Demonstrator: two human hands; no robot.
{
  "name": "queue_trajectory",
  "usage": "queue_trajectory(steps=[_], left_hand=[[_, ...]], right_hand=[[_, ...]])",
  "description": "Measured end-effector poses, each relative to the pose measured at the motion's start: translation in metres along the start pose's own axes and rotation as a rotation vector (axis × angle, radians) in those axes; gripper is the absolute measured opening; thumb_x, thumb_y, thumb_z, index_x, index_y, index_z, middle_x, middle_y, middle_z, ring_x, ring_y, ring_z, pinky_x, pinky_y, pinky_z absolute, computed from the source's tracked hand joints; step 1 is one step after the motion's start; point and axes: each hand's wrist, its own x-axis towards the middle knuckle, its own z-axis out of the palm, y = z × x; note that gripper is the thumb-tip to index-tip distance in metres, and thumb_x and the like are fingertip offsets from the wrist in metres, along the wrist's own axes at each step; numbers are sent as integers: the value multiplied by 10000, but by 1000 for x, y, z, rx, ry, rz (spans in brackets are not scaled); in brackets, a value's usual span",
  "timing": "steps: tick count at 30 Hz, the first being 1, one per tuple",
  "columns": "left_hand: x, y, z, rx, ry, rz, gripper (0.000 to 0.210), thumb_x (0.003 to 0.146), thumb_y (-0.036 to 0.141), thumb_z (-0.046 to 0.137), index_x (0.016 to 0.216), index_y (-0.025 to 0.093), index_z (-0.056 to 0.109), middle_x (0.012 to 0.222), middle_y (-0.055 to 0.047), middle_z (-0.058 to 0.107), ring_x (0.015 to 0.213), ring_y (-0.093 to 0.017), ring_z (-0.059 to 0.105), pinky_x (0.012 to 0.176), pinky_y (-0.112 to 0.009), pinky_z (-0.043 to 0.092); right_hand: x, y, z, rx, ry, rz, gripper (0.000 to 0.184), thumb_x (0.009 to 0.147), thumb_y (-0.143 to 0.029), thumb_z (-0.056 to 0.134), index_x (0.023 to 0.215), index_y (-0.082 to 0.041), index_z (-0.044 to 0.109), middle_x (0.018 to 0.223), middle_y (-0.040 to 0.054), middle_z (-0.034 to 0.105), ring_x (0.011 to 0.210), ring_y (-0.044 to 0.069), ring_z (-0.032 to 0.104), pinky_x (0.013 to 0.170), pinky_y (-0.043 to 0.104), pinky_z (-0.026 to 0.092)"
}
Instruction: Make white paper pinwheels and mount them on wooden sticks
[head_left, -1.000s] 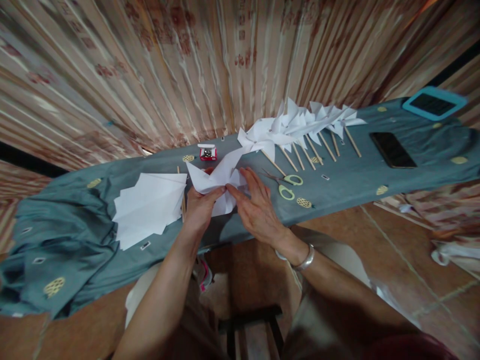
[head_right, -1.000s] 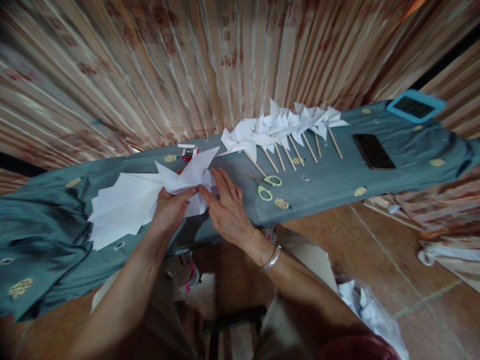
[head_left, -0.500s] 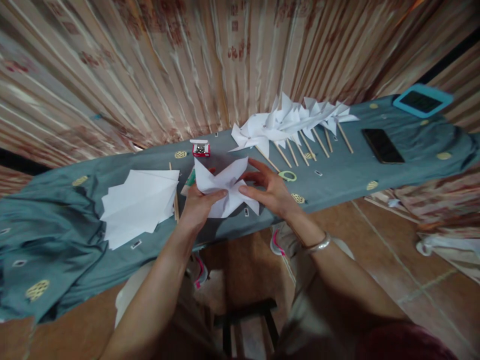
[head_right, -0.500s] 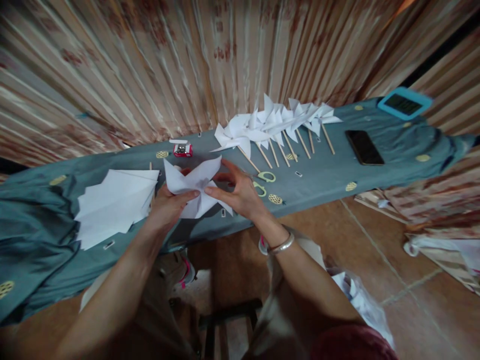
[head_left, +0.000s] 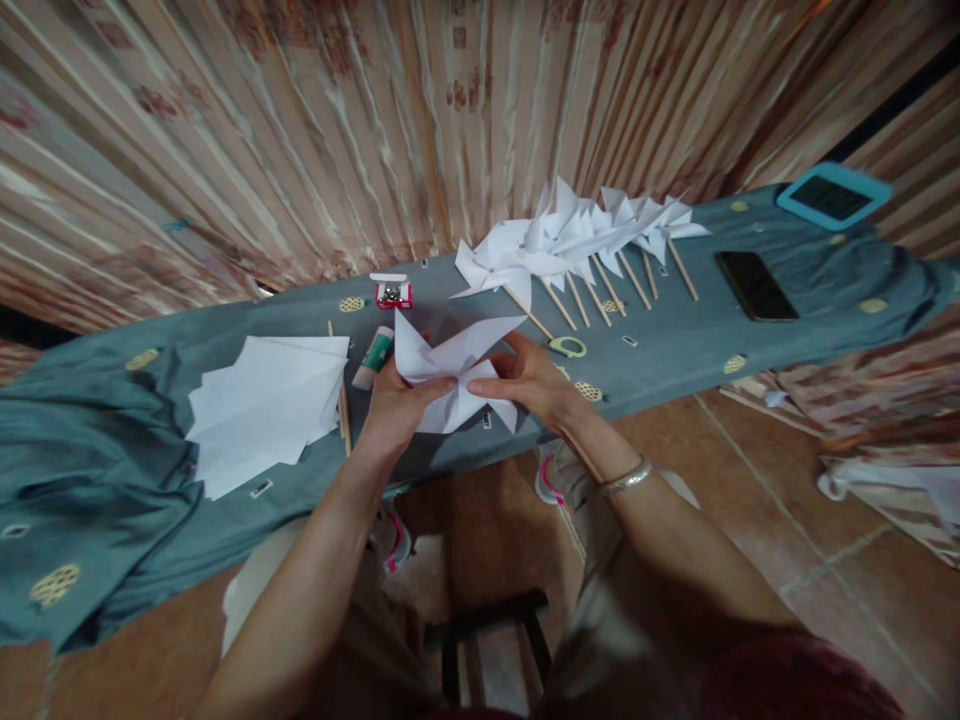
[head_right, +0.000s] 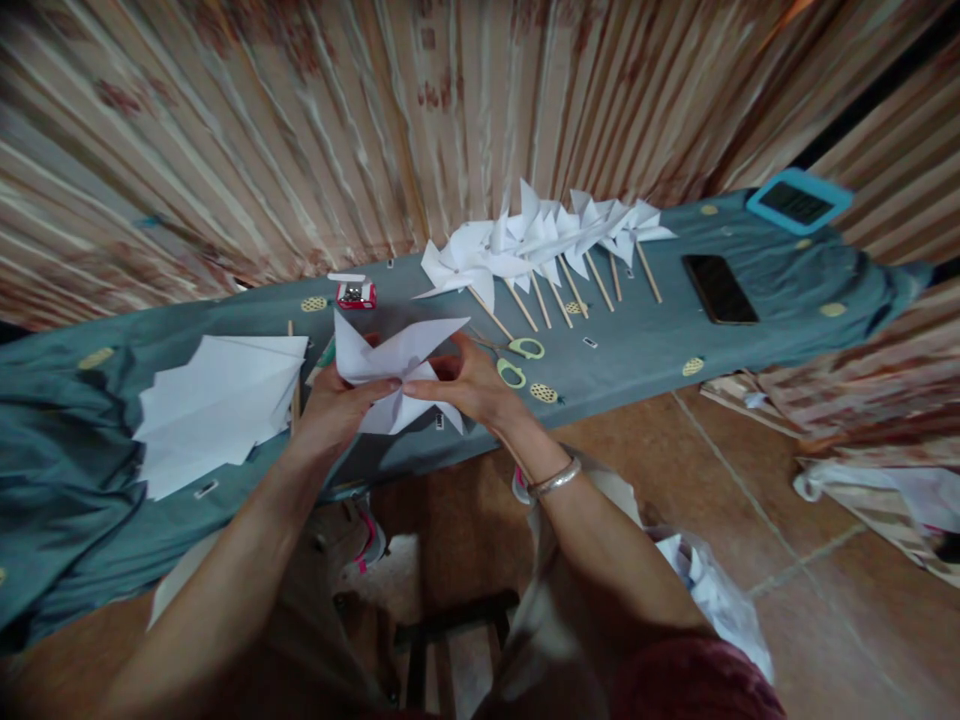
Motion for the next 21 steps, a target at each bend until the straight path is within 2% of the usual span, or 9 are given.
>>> queue_trajectory(steps=[2, 5, 13, 21], left_hand=[[-1, -1, 1, 23, -17, 12, 680, 450, 213, 855, 1093, 136, 646, 816, -31, 723, 762, -230, 674, 735, -355, 541], [-2, -3, 1, 42, -39, 13, 685, 442, 217, 862, 1087, 132, 645, 830, -29, 722, 782, -230, 674, 751, -356, 542], [-2, -6, 1, 27, -54, -7, 709, 441, 230, 865, 1104, 130, 632, 849, -24, 713, 778, -219, 661, 750, -349, 527], [-4, -4, 1, -28, -64, -42, 674, 434, 201, 864, 1067, 129, 643, 848, -42, 711, 772, -232, 657, 760, -368, 516]], right_hand=[[1, 2, 1, -35, 7, -23, 652, 496, -325, 889, 1037, -205, 546, 844, 20, 740, 794, 239, 716, 772, 405, 578], [2, 5, 1, -66, 48, -57, 595, 476, -316, 896, 957, -197, 567, 861, 28, 738, 782, 230, 710, 775, 391, 575], [4, 8, -1, -91, 62, -91, 532, 514, -369, 881, 938, -191, 613, 897, 54, 742, 854, 266, 711, 831, 433, 565], [4, 10, -2, -126, 89, -62, 624, 526, -437, 863, 1021, -171, 592, 994, 101, 735, 893, 280, 711, 825, 435, 569]])
